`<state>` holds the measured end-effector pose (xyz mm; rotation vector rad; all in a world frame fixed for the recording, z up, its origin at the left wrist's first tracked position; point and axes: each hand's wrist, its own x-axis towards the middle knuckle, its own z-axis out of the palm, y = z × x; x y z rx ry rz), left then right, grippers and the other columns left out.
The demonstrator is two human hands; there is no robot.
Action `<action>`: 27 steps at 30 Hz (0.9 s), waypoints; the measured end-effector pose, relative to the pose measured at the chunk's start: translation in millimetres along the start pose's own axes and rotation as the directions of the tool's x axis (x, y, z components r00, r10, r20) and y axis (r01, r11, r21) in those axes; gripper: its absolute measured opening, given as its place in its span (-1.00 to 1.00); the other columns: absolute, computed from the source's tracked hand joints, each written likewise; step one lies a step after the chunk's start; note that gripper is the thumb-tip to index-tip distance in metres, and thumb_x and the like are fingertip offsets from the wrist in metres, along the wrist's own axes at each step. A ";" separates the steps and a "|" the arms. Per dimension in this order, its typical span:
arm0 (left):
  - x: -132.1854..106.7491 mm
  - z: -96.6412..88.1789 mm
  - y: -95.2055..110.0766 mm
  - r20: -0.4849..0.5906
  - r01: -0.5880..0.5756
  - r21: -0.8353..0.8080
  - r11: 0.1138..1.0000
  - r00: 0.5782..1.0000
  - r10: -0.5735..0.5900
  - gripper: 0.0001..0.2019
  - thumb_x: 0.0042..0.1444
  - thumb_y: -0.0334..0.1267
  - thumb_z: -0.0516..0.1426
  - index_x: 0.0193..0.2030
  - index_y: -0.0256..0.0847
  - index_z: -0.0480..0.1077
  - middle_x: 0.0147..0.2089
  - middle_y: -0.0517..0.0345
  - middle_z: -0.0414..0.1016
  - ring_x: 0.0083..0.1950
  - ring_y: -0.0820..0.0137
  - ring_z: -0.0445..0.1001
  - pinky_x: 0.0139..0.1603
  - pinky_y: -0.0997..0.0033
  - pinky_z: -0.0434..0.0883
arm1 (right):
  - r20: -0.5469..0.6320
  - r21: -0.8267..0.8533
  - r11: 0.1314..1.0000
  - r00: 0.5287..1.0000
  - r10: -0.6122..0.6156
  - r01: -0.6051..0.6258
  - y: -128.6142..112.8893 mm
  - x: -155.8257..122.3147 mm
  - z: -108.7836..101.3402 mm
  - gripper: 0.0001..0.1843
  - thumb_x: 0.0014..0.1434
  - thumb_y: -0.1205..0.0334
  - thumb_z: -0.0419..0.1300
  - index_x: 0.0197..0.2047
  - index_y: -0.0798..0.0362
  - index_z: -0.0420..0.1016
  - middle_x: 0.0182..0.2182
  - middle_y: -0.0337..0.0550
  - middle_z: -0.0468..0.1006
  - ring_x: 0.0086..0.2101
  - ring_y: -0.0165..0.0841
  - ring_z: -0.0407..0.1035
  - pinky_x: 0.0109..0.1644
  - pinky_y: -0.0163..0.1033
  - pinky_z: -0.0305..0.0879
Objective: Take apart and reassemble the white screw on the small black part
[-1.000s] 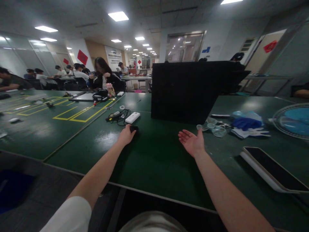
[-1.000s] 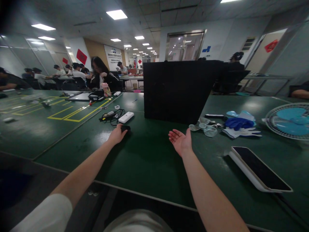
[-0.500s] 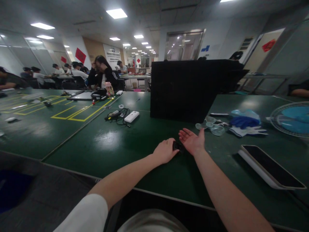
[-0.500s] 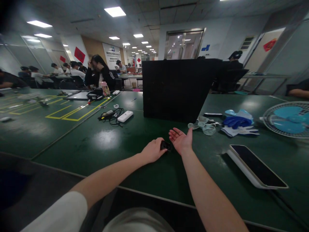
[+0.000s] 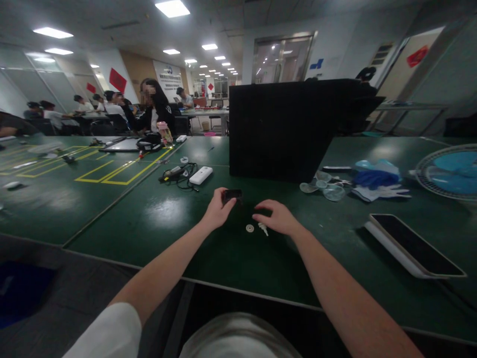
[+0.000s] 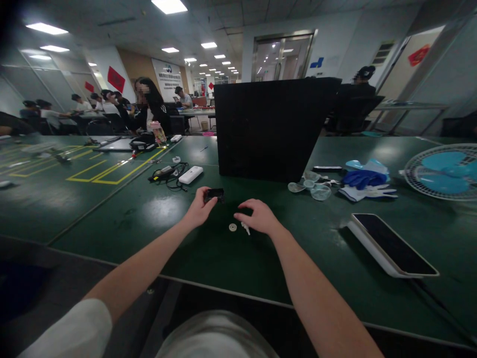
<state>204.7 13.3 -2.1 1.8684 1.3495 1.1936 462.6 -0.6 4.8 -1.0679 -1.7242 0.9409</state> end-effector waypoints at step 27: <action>-27.8 -1.8 7.8 0.305 0.001 0.089 0.996 0.952 -0.028 -0.51 -0.01 -0.07 0.29 0.03 -0.16 0.32 -0.20 0.14 0.58 -0.21 0.34 0.56 -0.19 0.35 0.43 | 0.219 -0.573 0.715 0.915 -0.339 0.402 -40.8 -7.8 37.7 -0.82 0.24 0.12 0.20 -0.17 -0.10 0.63 0.00 -0.16 0.57 0.02 -0.19 0.38 0.08 0.01 0.32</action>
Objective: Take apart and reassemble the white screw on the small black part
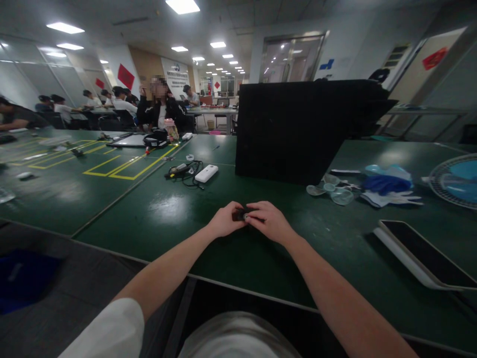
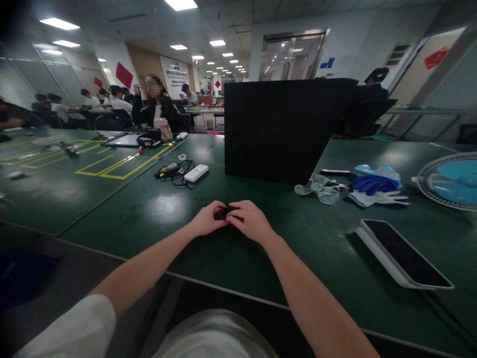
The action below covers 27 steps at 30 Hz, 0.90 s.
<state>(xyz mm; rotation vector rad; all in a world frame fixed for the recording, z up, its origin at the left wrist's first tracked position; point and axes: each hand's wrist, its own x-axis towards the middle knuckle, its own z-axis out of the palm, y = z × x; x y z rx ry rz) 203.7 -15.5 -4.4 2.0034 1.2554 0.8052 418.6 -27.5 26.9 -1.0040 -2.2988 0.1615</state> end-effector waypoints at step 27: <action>3.4 -0.5 -3.4 -0.038 0.071 -0.043 0.997 0.997 -0.072 -0.54 0.06 -0.11 0.26 0.07 -0.17 0.28 -0.16 0.11 0.58 -0.19 0.34 0.56 -0.15 0.33 0.45 | 0.070 -0.008 0.935 0.932 0.355 -0.355 24.9 -6.1 -25.2 -0.68 0.19 -0.05 0.19 -0.14 -0.06 0.65 -0.23 -0.09 0.54 -0.30 -0.28 0.43 -0.20 -0.14 0.35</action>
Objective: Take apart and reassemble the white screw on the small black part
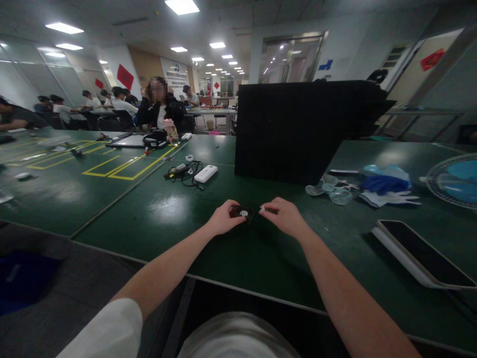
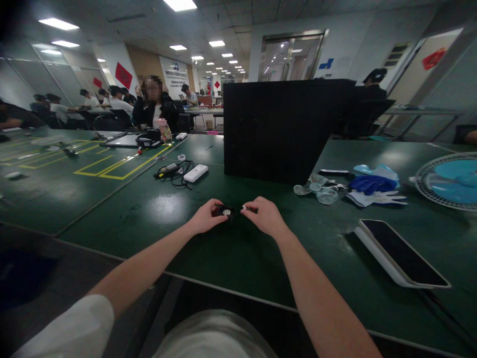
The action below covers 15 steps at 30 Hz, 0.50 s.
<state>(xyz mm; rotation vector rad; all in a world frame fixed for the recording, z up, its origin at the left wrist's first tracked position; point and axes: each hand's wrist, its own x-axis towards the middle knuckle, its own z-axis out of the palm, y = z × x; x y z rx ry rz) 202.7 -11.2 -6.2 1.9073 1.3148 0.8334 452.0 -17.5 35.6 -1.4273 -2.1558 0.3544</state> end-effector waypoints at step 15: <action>-6.7 5.9 3.1 -0.018 -0.081 0.249 0.965 0.996 0.088 -0.50 0.02 -0.01 0.26 0.08 -0.07 0.30 -0.13 0.11 0.56 -0.16 0.25 0.56 -0.17 0.32 0.43 | -0.014 0.157 0.975 0.988 -0.155 0.155 -22.6 -3.1 24.5 -0.77 0.25 0.05 0.18 -0.18 -0.08 0.65 -0.29 -0.18 0.58 -0.33 -0.34 0.45 -0.25 -0.20 0.35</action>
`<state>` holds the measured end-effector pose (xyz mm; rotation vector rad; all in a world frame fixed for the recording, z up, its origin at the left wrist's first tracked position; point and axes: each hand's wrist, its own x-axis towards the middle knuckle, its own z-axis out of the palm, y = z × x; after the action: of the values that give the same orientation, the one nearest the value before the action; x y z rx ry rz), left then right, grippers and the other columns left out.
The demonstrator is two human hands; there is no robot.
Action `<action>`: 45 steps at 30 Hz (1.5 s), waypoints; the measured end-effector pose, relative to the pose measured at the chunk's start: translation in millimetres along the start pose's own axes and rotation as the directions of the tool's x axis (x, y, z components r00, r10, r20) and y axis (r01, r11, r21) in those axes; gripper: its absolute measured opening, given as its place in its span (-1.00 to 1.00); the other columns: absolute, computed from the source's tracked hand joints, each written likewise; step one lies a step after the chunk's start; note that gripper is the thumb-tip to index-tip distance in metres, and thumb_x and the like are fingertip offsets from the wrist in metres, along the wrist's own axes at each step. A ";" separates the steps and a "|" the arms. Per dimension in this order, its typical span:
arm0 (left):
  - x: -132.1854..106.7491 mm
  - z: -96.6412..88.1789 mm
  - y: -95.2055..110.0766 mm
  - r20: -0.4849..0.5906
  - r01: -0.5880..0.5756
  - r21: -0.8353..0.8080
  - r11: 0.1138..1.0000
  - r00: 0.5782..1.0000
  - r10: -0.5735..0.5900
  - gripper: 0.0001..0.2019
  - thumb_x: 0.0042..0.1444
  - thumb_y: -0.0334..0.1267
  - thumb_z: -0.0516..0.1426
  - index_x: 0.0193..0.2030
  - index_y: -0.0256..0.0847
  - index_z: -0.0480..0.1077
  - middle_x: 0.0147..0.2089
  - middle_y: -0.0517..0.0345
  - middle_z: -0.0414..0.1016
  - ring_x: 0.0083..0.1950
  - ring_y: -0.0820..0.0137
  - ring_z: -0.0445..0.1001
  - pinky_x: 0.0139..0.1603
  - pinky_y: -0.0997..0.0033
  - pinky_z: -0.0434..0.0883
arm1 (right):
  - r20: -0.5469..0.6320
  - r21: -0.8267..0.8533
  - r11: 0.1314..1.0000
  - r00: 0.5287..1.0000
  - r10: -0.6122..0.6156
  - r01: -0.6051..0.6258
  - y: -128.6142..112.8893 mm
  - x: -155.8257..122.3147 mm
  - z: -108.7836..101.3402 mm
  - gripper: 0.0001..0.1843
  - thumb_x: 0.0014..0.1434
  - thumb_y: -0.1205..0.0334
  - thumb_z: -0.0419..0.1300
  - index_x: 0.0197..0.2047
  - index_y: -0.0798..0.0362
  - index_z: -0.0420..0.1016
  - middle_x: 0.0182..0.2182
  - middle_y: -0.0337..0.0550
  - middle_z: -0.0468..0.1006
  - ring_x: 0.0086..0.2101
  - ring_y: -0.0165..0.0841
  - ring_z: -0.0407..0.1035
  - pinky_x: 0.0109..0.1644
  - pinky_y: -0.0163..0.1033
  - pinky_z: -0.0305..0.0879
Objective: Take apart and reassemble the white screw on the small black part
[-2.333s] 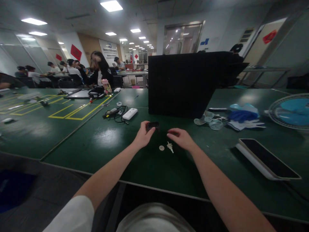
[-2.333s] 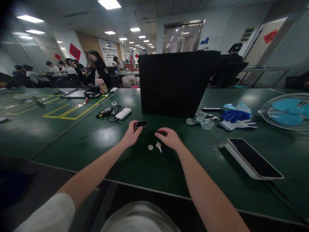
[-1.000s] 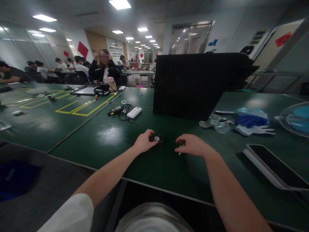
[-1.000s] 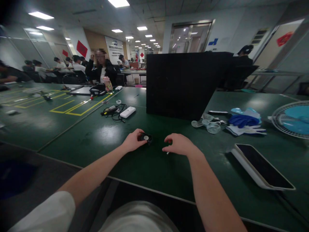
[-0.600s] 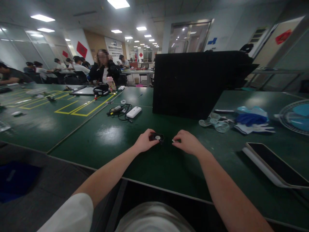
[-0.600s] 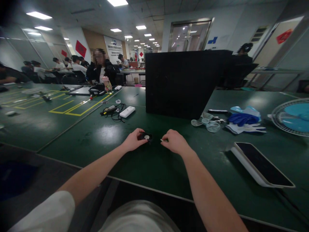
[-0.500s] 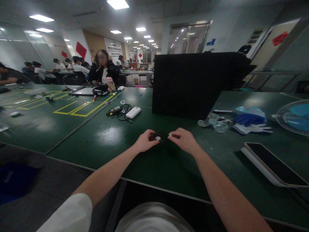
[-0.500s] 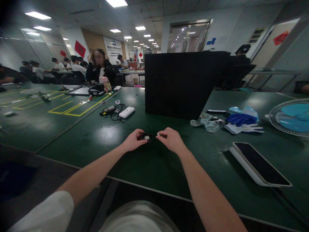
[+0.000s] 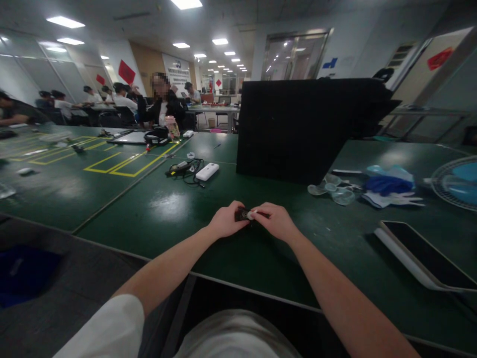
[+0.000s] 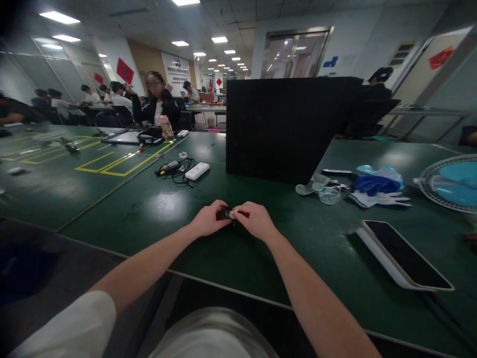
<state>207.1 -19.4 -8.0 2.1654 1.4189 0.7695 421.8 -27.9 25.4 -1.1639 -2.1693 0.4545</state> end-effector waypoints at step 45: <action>2.9 -4.3 -7.3 0.045 0.051 -0.177 0.983 0.998 -0.044 -0.43 0.04 -0.08 0.27 0.18 -0.10 0.25 -0.03 0.06 0.55 -0.12 0.28 0.55 -0.14 0.30 0.45 | -0.003 0.832 0.431 0.774 0.633 -0.349 98.7 1.5 -29.3 -0.02 0.09 -0.52 -0.53 -0.14 0.03 0.41 -0.16 0.17 0.58 -0.13 -0.08 0.50 -0.22 -0.02 0.44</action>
<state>200.2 -13.6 -8.7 1.9934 1.3230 0.7980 501.8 27.9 -7.6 -1.1854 -1.0148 1.2629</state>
